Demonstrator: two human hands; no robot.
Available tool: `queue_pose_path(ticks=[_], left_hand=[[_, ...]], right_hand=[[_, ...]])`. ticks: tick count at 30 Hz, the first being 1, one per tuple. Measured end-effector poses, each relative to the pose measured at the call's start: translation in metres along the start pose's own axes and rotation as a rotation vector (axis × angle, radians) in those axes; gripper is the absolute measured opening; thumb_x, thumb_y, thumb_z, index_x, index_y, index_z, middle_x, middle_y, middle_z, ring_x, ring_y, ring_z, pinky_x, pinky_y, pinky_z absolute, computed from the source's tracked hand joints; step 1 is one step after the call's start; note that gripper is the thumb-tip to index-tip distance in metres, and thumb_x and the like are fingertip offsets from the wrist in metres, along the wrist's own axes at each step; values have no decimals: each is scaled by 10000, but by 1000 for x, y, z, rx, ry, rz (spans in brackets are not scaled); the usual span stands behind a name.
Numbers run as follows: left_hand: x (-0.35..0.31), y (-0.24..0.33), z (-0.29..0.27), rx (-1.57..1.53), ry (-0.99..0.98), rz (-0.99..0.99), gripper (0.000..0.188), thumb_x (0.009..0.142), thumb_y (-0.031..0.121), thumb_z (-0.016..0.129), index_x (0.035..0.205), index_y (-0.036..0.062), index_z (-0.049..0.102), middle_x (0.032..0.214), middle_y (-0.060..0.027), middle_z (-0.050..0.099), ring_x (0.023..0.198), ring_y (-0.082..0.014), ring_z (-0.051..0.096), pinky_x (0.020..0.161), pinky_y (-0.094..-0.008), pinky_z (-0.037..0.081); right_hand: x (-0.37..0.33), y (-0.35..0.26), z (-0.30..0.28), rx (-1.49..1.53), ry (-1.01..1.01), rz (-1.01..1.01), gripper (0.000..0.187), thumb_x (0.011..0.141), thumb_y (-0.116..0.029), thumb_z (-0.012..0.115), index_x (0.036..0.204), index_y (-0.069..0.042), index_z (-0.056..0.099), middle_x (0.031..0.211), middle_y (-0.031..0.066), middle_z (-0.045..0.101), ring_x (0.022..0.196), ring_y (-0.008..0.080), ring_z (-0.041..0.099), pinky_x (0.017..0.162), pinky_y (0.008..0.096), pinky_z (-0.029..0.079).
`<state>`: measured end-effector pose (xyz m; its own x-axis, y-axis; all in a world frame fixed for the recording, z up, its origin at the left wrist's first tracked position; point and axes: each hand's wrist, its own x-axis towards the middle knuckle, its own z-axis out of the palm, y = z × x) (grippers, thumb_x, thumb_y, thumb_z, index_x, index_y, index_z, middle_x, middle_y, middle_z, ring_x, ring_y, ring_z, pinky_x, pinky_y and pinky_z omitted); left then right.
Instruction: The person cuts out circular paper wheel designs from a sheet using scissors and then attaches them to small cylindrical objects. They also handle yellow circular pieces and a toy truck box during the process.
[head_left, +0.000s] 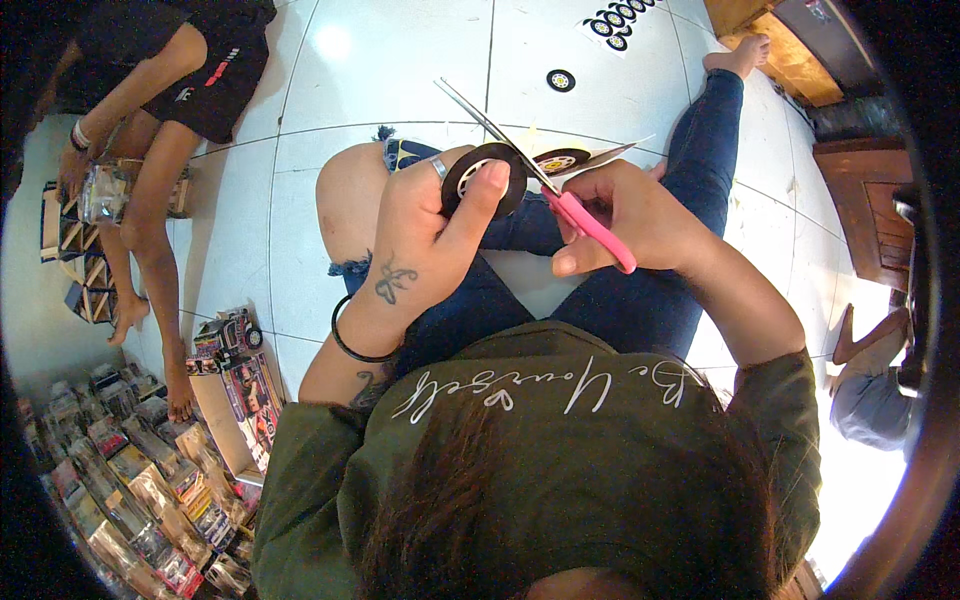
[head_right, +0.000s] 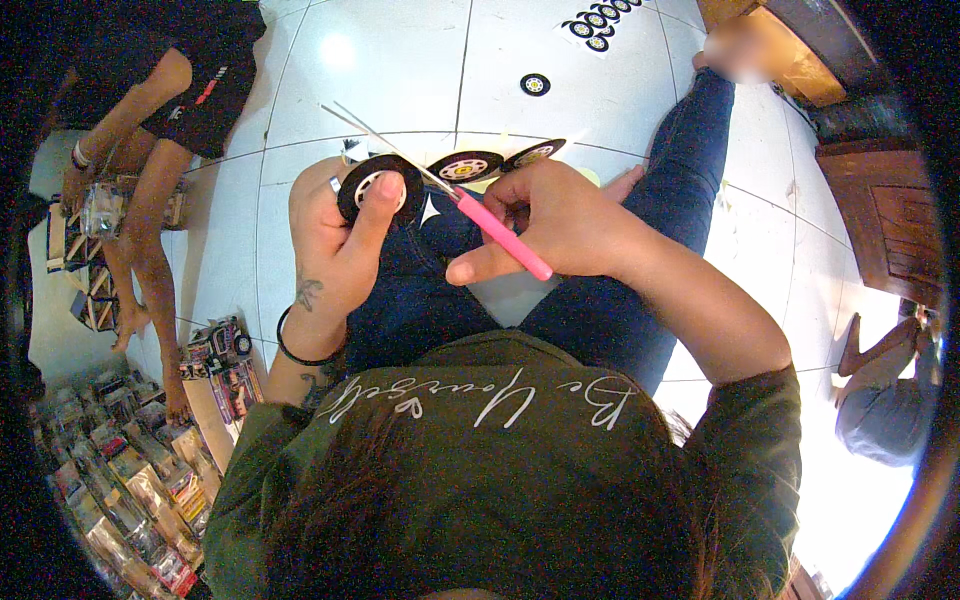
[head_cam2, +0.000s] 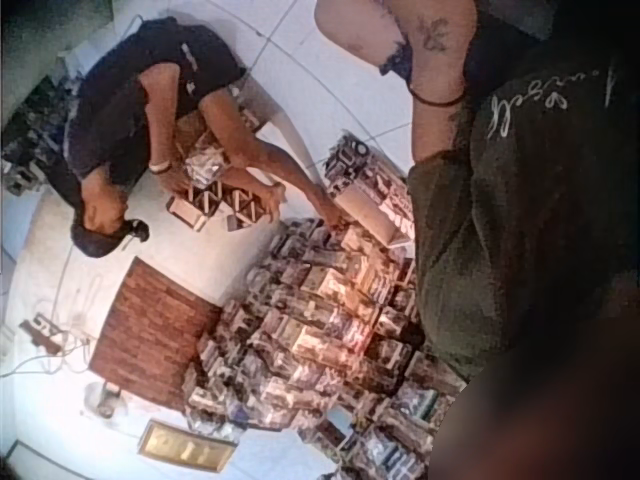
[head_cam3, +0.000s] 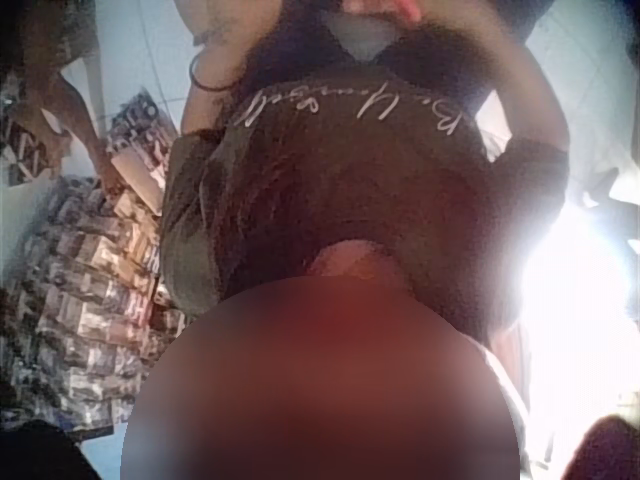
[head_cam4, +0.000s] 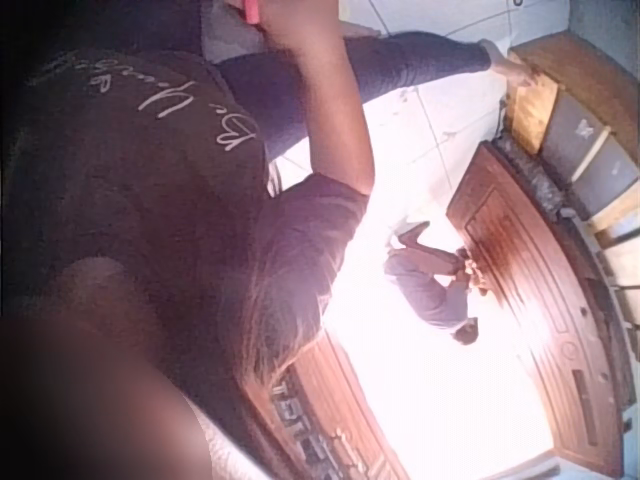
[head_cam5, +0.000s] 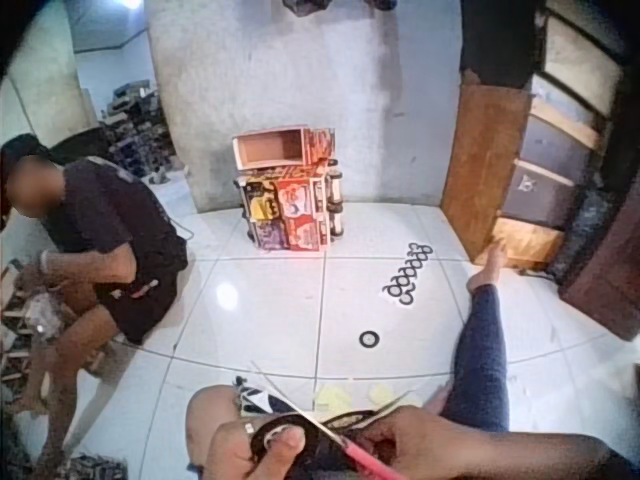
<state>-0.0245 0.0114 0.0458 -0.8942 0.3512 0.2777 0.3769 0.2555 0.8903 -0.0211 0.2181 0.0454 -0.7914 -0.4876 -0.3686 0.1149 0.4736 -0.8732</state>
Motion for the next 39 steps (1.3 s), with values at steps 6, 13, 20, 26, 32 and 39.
queue_pose_path(ticks=[6, 13, 20, 26, 32, 39], left_hand=[[0, 2, -4, -40, -48, -58, 300, 914, 252, 514, 868, -29, 605, 646, -37, 576, 581, -78, 473, 532, -228, 389], [1, 0, -6, -177, -118, -110, 317, 916, 269, 516, 859, -31, 601, 657, 2, 566, 594, -52, 454, 535, -210, 378], [0, -1, -8, -212, -193, -118, 311, 913, 271, 528, 830, -21, 597, 643, 32, 528, 580, -36, 412, 509, -200, 337], [1, 0, -12, -216, -254, -133, 295, 906, 262, 542, 825, -15, 600, 641, 40, 527, 575, -34, 403, 506, -204, 333], [1, -3, -17, -142, -356, -211, 275, 905, 245, 539, 805, -4, 602, 631, 41, 523, 568, -35, 397, 501, -212, 330], [2, -20, -15, -218, -408, -373, 257, 899, 223, 537, 821, -13, 604, 648, 30, 543, 586, -50, 428, 524, -228, 362]], right_hand=[[-1, -2, -6, -78, -4, 40, 537, 538, -526, 788, 572, -34, 578, 533, 9, 501, 515, 100, 460, 476, 251, 354], [-1, -7, -11, -94, -27, 37, 480, 551, -448, 810, 565, -42, 554, 511, -17, 462, 487, 81, 428, 454, 231, 323], [-1, -8, -13, -121, -42, 64, 399, 550, -306, 843, 610, -33, 559, 545, -25, 487, 505, 57, 429, 452, 206, 308], [-3, -9, -16, -157, -60, 58, 395, 559, -292, 844, 581, -51, 531, 523, -50, 435, 493, 46, 377, 441, 217, 259], [-4, -12, -16, -187, -51, 74, 441, 564, -308, 844, 519, -82, 469, 483, -69, 365, 464, 45, 312, 432, 233, 208], [2, 7, -20, -194, -102, 94, 494, 592, -466, 797, 504, -62, 527, 459, -14, 464, 438, 82, 431, 432, 236, 339]])
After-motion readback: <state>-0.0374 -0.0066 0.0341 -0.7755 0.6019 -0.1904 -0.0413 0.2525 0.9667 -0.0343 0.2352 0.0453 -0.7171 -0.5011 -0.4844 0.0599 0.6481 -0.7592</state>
